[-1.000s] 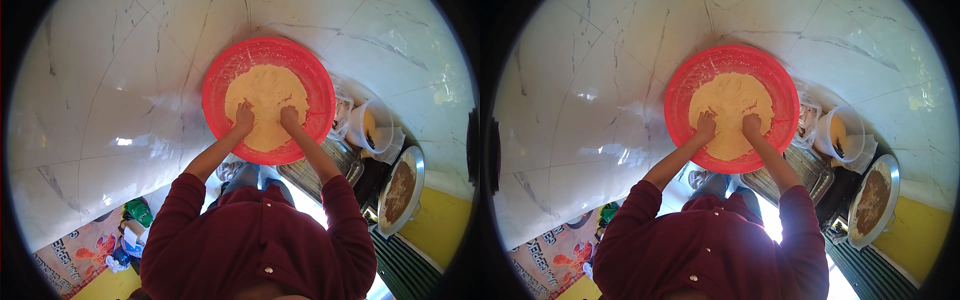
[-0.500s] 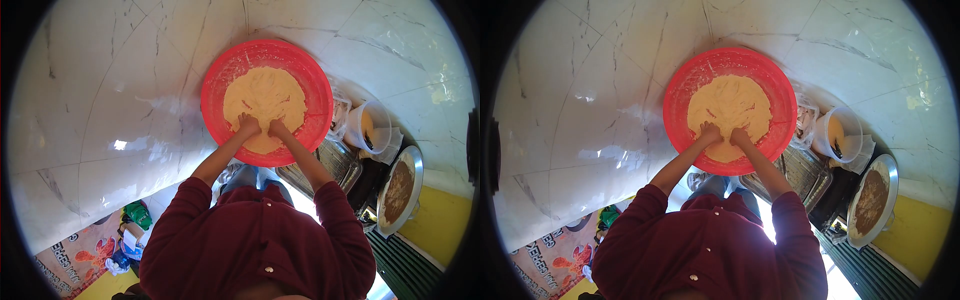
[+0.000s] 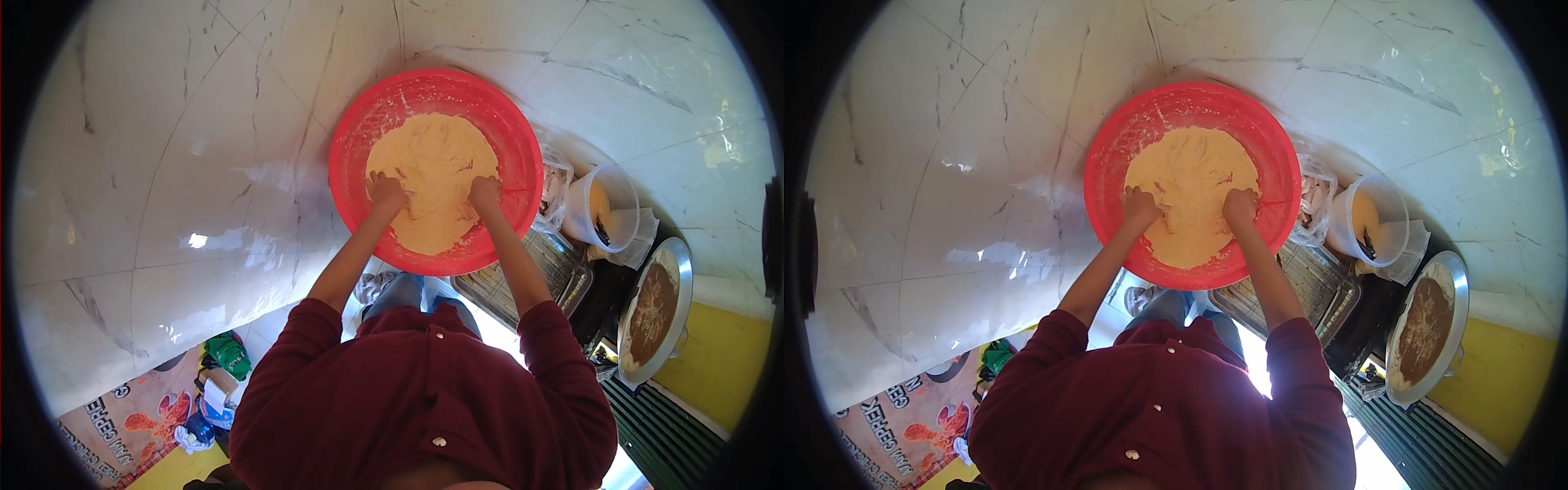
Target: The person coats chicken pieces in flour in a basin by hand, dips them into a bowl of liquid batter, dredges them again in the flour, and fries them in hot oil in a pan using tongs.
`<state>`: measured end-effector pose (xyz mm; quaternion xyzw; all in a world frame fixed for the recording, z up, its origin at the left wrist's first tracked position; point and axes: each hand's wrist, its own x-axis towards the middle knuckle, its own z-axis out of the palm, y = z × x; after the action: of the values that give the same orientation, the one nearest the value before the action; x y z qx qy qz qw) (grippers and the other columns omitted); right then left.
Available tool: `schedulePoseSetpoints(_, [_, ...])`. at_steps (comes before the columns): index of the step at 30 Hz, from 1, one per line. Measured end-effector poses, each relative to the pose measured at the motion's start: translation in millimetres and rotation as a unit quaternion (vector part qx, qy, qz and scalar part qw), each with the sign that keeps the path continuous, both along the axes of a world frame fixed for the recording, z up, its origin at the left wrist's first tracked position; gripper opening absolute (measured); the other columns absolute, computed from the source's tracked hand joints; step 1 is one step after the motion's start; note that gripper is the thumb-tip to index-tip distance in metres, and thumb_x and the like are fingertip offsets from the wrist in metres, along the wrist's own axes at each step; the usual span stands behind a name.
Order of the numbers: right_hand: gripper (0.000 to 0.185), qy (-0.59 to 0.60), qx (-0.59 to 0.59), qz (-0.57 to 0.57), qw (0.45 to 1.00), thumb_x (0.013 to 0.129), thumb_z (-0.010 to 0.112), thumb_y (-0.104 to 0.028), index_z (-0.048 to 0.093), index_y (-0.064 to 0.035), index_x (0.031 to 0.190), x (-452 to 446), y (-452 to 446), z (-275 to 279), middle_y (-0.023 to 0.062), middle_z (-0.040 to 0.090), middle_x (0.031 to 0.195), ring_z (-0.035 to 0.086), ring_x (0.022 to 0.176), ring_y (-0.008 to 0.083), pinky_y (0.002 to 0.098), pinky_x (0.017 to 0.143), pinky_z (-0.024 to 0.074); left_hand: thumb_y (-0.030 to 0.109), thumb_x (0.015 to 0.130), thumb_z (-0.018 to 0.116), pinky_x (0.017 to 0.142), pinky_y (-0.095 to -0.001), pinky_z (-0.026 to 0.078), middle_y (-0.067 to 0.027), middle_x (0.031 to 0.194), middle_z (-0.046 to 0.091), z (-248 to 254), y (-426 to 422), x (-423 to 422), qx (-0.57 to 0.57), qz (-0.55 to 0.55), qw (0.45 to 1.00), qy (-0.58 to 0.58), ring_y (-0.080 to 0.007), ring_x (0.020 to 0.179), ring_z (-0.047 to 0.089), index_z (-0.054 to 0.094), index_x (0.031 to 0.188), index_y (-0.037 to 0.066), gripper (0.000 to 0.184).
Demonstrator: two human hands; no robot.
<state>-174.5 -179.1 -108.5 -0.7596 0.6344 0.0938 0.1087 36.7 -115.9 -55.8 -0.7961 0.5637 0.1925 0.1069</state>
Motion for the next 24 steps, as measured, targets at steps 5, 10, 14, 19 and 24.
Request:
schedulePoseSetpoints(5, [0.026,0.062,0.038,-0.019,0.997,0.067,0.065,-0.018,0.064,-0.0057,0.089,35.5,15.2,3.4,0.0175,0.053,0.101,0.050,0.097,0.0325,0.0407,0.075,0.0470,0.045,0.068,0.065,0.089,-0.0378,0.024,-0.0094,0.113,0.051,-43.6,-7.0,-33.4,0.020,-0.030,0.996,-0.079,-0.0274,0.112,0.034,0.066,0.097,0.009,0.046])
schedulePoseSetpoints(10, [0.026,0.030,0.010,-0.024,0.999,0.066,0.066,-0.020,0.065,-0.0050,0.087,49.9,28.4,-10.2,0.0145,0.056,0.094,0.052,0.091,0.0277,0.0353,0.076,0.0454,0.037,0.063,0.069,0.088,-0.0368,0.025,-0.0082,0.110,0.050,-57.5,-4.1,-46.9,-0.026,-0.057,0.992,-0.110,-0.0272,0.107,0.035,0.067,0.093,0.010,0.041])
schedulePoseSetpoints(14, [0.024,0.003,0.154,0.007,0.988,0.067,0.067,-0.020,0.065,-0.0046,0.086,48.0,11.8,-15.8,0.0142,0.057,0.098,0.054,0.090,0.0291,0.0351,0.065,0.0462,0.031,0.064,0.065,0.090,-0.0405,0.025,-0.0121,0.116,0.046,-46.0,-3.6,-43.7,-0.002,0.010,0.998,0.060,-0.0295,0.110,0.034,0.065,0.095,0.008,0.038])
schedulePoseSetpoints(19, [0.035,-0.270,0.430,-0.034,0.861,0.063,0.067,-0.028,0.064,0.0005,0.082,11.9,-13.9,25.6,0.0205,0.063,0.080,0.062,0.072,0.0307,0.0328,0.065,0.0489,0.032,0.068,0.061,0.093,-0.0480,0.023,-0.0144,0.119,0.044,-39.4,-20.2,9.4,0.131,0.037,0.937,0.323,-0.0329,0.112,0.032,0.063,0.098,0.003,0.041])
schedulePoseSetpoints(24, [0.037,-0.118,0.198,-0.088,0.969,0.065,0.069,-0.023,0.061,-0.0011,0.094,10.1,-22.8,-0.1,0.0197,0.054,0.102,0.053,0.094,0.0321,0.0382,0.074,0.0469,0.042,0.071,0.062,0.093,-0.0475,0.023,-0.0137,0.119,0.044,-31.2,-17.7,18.6,-0.029,0.046,0.992,0.112,-0.0314,0.114,0.030,0.063,0.099,0.004,0.048])
